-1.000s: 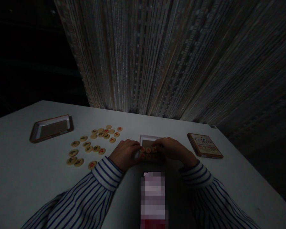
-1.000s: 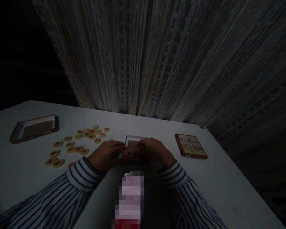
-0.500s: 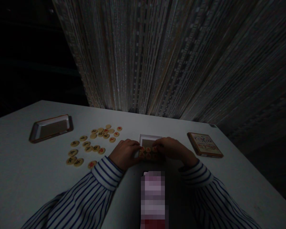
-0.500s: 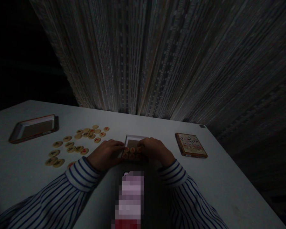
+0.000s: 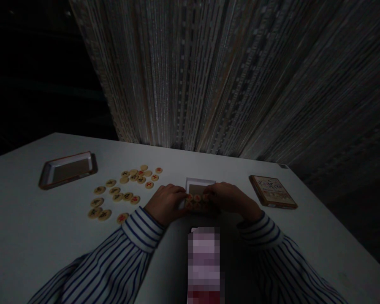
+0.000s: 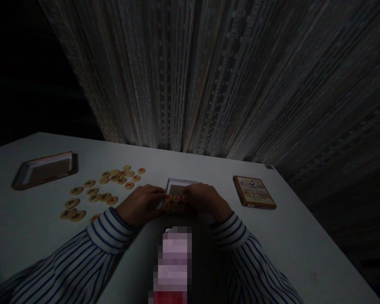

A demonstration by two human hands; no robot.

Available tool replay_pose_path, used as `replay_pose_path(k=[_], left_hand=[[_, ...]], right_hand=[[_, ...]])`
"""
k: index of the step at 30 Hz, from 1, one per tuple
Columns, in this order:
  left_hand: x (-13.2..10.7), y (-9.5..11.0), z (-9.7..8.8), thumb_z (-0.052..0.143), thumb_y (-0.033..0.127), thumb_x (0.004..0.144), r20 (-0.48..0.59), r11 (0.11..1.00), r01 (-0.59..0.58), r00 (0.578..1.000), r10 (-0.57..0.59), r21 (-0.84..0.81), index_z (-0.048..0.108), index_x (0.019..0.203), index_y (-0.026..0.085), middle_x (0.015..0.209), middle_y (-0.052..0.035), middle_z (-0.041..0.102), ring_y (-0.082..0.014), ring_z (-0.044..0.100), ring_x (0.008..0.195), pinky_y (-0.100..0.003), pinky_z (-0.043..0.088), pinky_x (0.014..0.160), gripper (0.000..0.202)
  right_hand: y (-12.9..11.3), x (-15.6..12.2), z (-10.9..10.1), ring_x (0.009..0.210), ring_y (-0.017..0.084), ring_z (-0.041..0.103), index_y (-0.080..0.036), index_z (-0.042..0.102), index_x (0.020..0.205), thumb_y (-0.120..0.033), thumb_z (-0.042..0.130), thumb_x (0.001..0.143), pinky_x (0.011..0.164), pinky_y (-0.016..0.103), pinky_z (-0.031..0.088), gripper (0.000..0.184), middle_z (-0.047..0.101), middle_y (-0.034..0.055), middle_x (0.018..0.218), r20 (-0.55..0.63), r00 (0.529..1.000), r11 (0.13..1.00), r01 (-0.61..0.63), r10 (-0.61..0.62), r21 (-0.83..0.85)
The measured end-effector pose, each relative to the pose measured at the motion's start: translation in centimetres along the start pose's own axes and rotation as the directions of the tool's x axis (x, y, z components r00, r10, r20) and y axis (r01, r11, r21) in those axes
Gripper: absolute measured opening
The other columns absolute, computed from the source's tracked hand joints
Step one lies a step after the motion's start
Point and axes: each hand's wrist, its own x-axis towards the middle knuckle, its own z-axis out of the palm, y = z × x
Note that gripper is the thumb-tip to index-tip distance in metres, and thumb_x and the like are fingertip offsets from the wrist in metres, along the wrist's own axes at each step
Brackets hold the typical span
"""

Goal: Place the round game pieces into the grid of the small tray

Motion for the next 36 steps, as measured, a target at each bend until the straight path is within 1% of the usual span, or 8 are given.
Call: replay_pose_path(k=[6, 11, 16, 25, 29, 32, 36], left_hand=[[-0.03, 0.05, 0.06, 0.064, 0.034, 0.072, -0.003, 1.0, 0.005, 1.0, -0.005, 0.002, 0.063, 0.107, 0.018, 0.11, -0.0094, 0.064, -0.0274, 0.057, 0.099, -0.044, 0.044, 0.082, 0.038], [-0.14, 0.09, 0.11, 0.064, 0.033, 0.072, -0.024, 1.0, 0.002, 1.0, -0.002, 0.005, 0.063, 0.107, 0.019, 0.109, -0.0085, 0.064, -0.0263, 0.057, 0.099, -0.041, 0.044, 0.082, 0.037], [-0.16, 0.1, -0.01, 0.065, 0.034, 0.072, -0.012, 1.0, 0.004, 1.0, -0.004, 0.019, 0.063, 0.106, 0.02, 0.11, -0.008, 0.064, -0.0261, 0.057, 0.098, -0.041, 0.044, 0.081, 0.037], [-0.12, -0.1, 0.19, 0.065, 0.031, 0.072, -0.03, 1.0, -0.021, 0.999, 0.021, 0.009, 0.063, 0.105, 0.019, 0.109, -0.0095, 0.064, -0.0269, 0.057, 0.098, -0.042, 0.044, 0.081, 0.036], [-0.11, -0.05, 0.14, 0.063, 0.033, 0.073, -0.026, 1.0, -0.025, 0.999, 0.025, 0.014, 0.064, 0.105, 0.018, 0.109, -0.0098, 0.064, -0.0274, 0.057, 0.098, -0.043, 0.045, 0.08, 0.036], [-0.1, -0.05, 0.13, 0.064, 0.033, 0.072, -0.031, 1.0, -0.025, 0.999, 0.025, 0.009, 0.064, 0.105, 0.018, 0.109, -0.0098, 0.064, -0.0272, 0.057, 0.098, -0.043, 0.045, 0.081, 0.036], [-0.08, -0.01, 0.1, 0.064, 0.031, 0.072, -0.027, 1.0, -0.022, 0.999, 0.022, 0.006, 0.064, 0.105, 0.018, 0.109, -0.0096, 0.064, -0.0271, 0.057, 0.098, -0.043, 0.045, 0.081, 0.035]], right_hand=[[-0.16, -0.06, -0.21, 0.088, 0.022, 0.062, -0.024, 0.064, 0.105, -0.029, 0.041, 0.083, 0.067, 0.029, 0.043, 0.032, 0.068, 0.0076, 0.1, 0.018, 1.0, 1.0, 0.003, -0.002, -0.006], [-0.22, -0.14, -0.23, 0.089, 0.022, 0.063, -0.023, 0.063, 0.106, -0.027, 0.042, 0.083, 0.067, 0.029, 0.043, 0.032, 0.068, 0.0083, 0.1, 0.004, 1.0, 1.0, -0.002, 0.002, -0.019], [-0.3, -0.04, -0.19, 0.088, 0.023, 0.063, -0.023, 0.063, 0.107, -0.029, 0.042, 0.084, 0.066, 0.029, 0.043, 0.031, 0.068, 0.0083, 0.1, 0.031, 0.999, 0.999, -0.016, 0.017, -0.035], [-0.1, -0.26, -0.29, 0.089, 0.021, 0.062, -0.026, 0.062, 0.109, -0.023, 0.044, 0.082, 0.067, 0.028, 0.043, 0.032, 0.067, 0.0062, 0.101, 0.026, 0.999, 0.999, 0.021, -0.02, -0.035], [-0.22, -0.35, -0.34, 0.087, 0.021, 0.062, -0.026, 0.062, 0.109, -0.023, 0.044, 0.082, 0.064, 0.027, 0.042, 0.033, 0.068, 0.0069, 0.098, 0.015, 0.997, 0.997, 0.07, -0.069, -0.029], [-0.26, -0.28, -0.31, 0.082, 0.021, 0.063, -0.025, 0.064, 0.104, -0.025, 0.044, 0.083, 0.06, 0.026, 0.041, 0.029, 0.068, 0.007, 0.094, 0.043, 0.996, 0.996, 0.08, -0.079, -0.037], [-0.2, -0.12, -0.19, 0.083, 0.021, 0.063, -0.027, 0.063, 0.106, -0.023, 0.046, 0.081, 0.059, 0.026, 0.041, 0.03, 0.068, 0.0057, 0.094, 0.04, 0.996, 0.996, 0.078, -0.077, -0.036]])
